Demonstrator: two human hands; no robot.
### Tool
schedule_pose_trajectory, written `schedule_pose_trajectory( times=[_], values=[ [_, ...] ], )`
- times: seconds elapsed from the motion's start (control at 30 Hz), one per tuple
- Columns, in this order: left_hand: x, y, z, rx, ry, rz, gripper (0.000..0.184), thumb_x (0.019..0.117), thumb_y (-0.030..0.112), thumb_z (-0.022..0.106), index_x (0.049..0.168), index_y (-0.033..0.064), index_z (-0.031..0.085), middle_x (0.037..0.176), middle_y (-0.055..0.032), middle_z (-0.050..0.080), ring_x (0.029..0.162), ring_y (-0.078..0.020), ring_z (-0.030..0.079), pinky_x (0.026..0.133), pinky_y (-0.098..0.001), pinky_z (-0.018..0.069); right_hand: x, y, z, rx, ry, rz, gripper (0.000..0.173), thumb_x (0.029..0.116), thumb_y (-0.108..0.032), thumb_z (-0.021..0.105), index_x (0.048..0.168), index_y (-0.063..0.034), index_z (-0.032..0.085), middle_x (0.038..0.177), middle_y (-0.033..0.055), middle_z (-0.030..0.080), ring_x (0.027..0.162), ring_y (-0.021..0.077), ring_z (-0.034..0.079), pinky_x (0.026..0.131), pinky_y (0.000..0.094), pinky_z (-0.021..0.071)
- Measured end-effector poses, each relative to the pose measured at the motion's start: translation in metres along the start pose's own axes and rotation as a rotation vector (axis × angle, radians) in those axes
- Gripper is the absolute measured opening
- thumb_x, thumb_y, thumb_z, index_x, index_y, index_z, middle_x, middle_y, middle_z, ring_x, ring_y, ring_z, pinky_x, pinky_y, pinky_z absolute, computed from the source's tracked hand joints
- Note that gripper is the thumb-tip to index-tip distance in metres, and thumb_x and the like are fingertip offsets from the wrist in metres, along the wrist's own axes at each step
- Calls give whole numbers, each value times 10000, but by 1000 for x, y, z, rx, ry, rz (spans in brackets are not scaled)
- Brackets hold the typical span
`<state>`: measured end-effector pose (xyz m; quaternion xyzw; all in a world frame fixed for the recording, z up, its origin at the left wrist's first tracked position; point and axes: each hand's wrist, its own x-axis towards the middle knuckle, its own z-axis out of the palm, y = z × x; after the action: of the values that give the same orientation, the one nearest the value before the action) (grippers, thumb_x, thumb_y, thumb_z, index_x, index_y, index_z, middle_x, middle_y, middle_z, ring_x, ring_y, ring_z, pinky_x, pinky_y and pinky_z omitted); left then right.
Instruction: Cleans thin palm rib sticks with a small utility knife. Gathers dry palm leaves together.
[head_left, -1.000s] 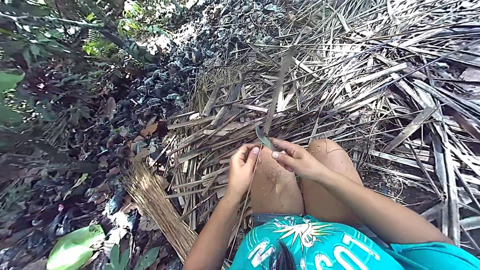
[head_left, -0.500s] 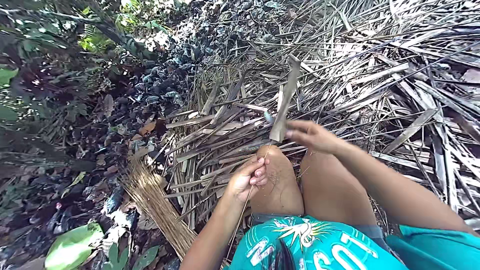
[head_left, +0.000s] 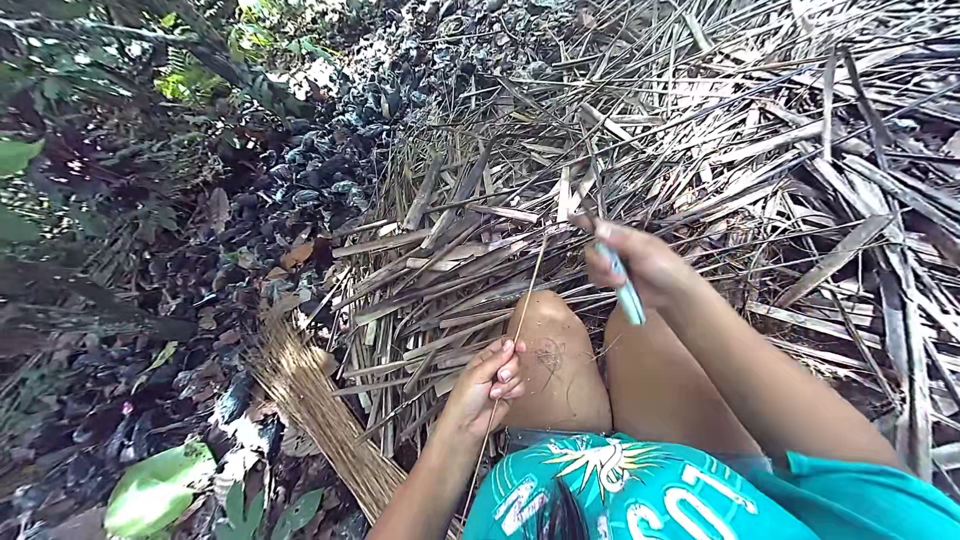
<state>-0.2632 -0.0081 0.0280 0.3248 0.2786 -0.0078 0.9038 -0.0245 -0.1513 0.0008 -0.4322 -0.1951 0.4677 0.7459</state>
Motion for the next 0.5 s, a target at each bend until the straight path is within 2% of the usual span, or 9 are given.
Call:
schedule_pose_trajectory(
  times=[0.07, 0.1, 0.17, 0.23, 0.27, 0.4, 0.43, 0.5],
  values=[
    [2, 1, 4, -40, -42, 0, 309, 1087, 105, 327, 974, 93, 614, 575, 99, 502, 458, 31, 478, 471, -110, 434, -30, 10, 35, -158, -185, 107, 564, 1021, -269, 445, 1564, -160, 338, 664, -84, 517, 502, -4, 476, 482, 154, 431],
    [3, 1, 6, -61, -69, -2, 295, 1083, 104, 339, 966, 100, 610, 576, 100, 507, 459, 31, 485, 472, -112, 437, -39, 17, 46, -202, -274, 171, 577, 1011, -250, 483, 1556, -137, 327, 701, -92, 521, 531, -12, 487, 500, 148, 436],
    [4, 1, 4, -90, -157, -14, 215, 1056, 114, 434, 959, 114, 626, 582, 106, 523, 466, 28, 500, 478, -117, 441, -48, 28, 57, -196, -385, 243, 459, 1016, -210, 498, 1460, -107, 447, 711, -114, 517, 535, -34, 474, 497, 130, 413],
    [3, -1, -1, -69, -224, -19, 141, 1023, 133, 542, 948, 127, 661, 576, 119, 520, 472, 30, 500, 482, -122, 434, -47, 20, 56, -180, -333, 225, 326, 1026, -183, 469, 1333, -111, 548, 693, -127, 509, 530, -49, 463, 495, 115, 405],
    [0, -1, -4, -38, -243, -22, 124, 1018, 152, 573, 946, 139, 674, 579, 131, 515, 477, 38, 494, 485, -119, 428, -45, 9, 50, -195, -267, 167, 316, 1036, -170, 443, 1315, -111, 578, 689, -127, 501, 532, -56, 451, 500, 107, 398],
    [-16, -5, -17, 19, -230, -81, 87, 988, 187, 634, 929, 175, 697, 573, 154, 505, 469, 65, 478, 466, -100, 412, -22, -39, 9, -180, 41, -173, 335, 1074, -181, 357, 1348, -139, 545, 655, -143, 470, 506, -53, 433, 477, 113, 394],
    [-19, -7, -20, -14, -235, -100, 80, 984, 187, 648, 930, 167, 703, 574, 149, 514, 469, 62, 487, 469, -100, 418, -21, -48, 4, -163, 84, -217, 340, 1080, -190, 334, 1355, -150, 530, 644, -144, 463, 493, -49, 432, 465, 113, 397],
    [-20, -8, -24, -90, -261, -131, 78, 987, 178, 647, 938, 146, 699, 585, 134, 531, 477, 53, 506, 481, -102, 435, -27, -48, 11, -144, 57, -201, 359, 1075, -192, 327, 1389, -164, 498, 634, -131, 449, 479, -39, 431, 451, 120, 400]
  ],
)
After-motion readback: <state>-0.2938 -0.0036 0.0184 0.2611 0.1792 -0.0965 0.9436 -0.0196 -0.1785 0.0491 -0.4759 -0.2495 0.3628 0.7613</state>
